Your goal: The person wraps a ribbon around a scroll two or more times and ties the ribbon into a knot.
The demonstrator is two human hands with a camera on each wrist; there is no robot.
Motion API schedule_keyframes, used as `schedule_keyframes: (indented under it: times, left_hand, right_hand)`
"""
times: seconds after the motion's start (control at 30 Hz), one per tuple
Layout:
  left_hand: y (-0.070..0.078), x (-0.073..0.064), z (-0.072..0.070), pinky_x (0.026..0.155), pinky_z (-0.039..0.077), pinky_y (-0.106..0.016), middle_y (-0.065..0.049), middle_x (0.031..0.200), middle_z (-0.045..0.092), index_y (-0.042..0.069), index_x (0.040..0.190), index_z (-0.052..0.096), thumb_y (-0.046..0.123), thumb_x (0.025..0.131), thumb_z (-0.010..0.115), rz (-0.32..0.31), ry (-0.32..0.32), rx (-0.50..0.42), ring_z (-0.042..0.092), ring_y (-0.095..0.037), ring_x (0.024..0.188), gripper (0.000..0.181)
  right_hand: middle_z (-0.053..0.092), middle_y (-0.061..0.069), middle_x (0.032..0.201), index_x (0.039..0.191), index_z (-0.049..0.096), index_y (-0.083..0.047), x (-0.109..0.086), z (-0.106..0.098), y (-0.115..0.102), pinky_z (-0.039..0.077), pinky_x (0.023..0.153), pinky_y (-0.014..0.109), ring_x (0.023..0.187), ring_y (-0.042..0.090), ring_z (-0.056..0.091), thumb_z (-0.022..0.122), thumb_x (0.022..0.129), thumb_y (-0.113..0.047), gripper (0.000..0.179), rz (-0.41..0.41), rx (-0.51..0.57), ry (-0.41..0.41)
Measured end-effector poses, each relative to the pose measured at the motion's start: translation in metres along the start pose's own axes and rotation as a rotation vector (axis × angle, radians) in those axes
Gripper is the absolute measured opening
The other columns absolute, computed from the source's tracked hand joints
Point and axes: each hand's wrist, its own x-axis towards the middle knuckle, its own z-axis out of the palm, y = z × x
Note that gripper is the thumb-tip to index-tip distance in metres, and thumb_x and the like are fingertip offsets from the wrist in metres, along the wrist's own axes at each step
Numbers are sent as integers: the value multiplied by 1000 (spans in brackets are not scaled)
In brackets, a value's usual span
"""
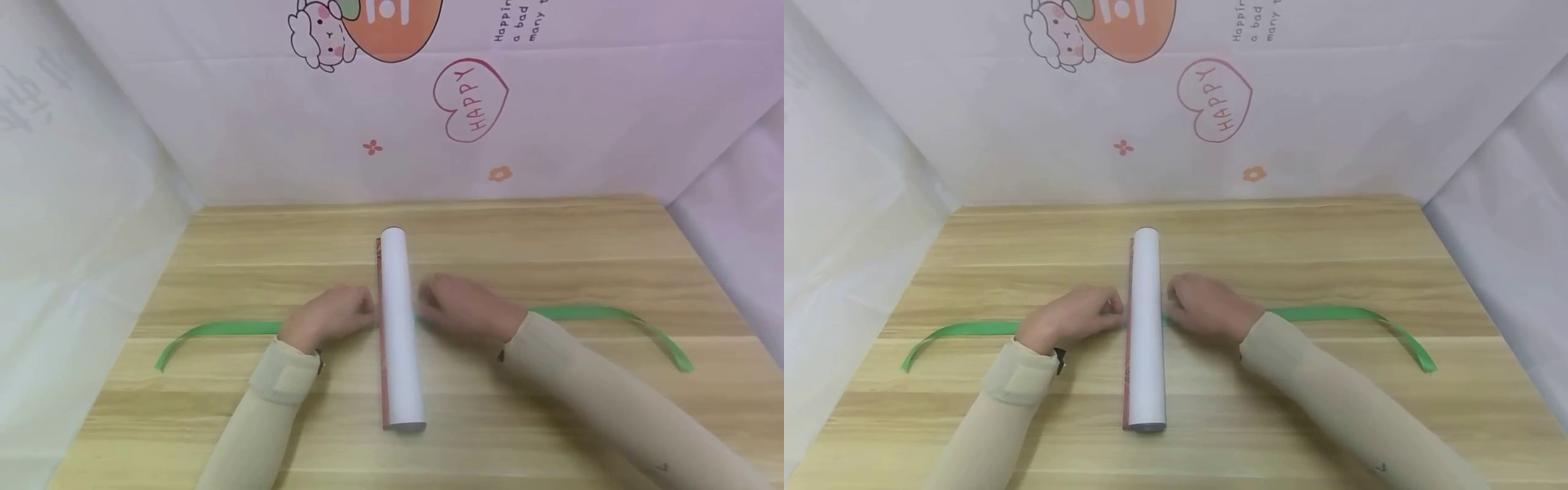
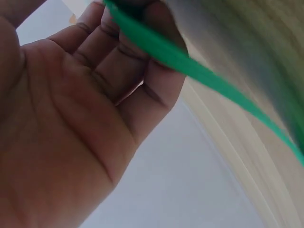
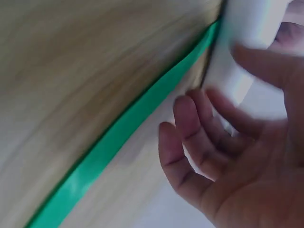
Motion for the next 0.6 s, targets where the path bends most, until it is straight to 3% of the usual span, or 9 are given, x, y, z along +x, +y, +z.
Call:
schedule_keyframes:
  times: [0.1, 0.2, 0.4, 0.6]
  left_hand:
    - [0, 1, 2, 69, 44, -27, 4, 78, 61, 15, 90, 69, 18, 93, 63, 0, -6, 18, 51, -12, 72, 7]
    - [0, 1, 2, 70, 44, -28, 3, 80, 62, 14, 89, 69, 15, 93, 65, 11, -5, 41, 52, -14, 74, 5]
    - [1, 6, 5, 67, 40, -27, 4, 70, 48, 15, 79, 62, 13, 96, 65, 44, 1, 82, 45, -14, 69, 18]
    - [-2, 4, 2, 69, 43, -28, 1, 77, 57, 11, 88, 69, 15, 97, 66, -4, -20, 50, 50, -15, 73, 9]
  right_hand:
    - [67, 5, 87, 122, 64, -1, 7, 2, -7, 52, 73, 32, 77, 16, 60, 64, 103, -41, 44, 103, 151, 42]
    - [65, 6, 85, 120, 63, 0, 16, 5, -18, 49, 68, 30, 73, 18, 58, 66, 99, -54, 58, 207, 239, 55]
    - [66, 8, 78, 95, 64, -4, 32, 8, -29, 53, 57, 30, 59, 19, 63, 73, 94, -50, 48, 291, 384, 45]
    - [73, 13, 90, 104, 67, 0, 36, 6, -24, 61, 62, 34, 66, 20, 71, 77, 92, -38, 42, 337, 537, -14]
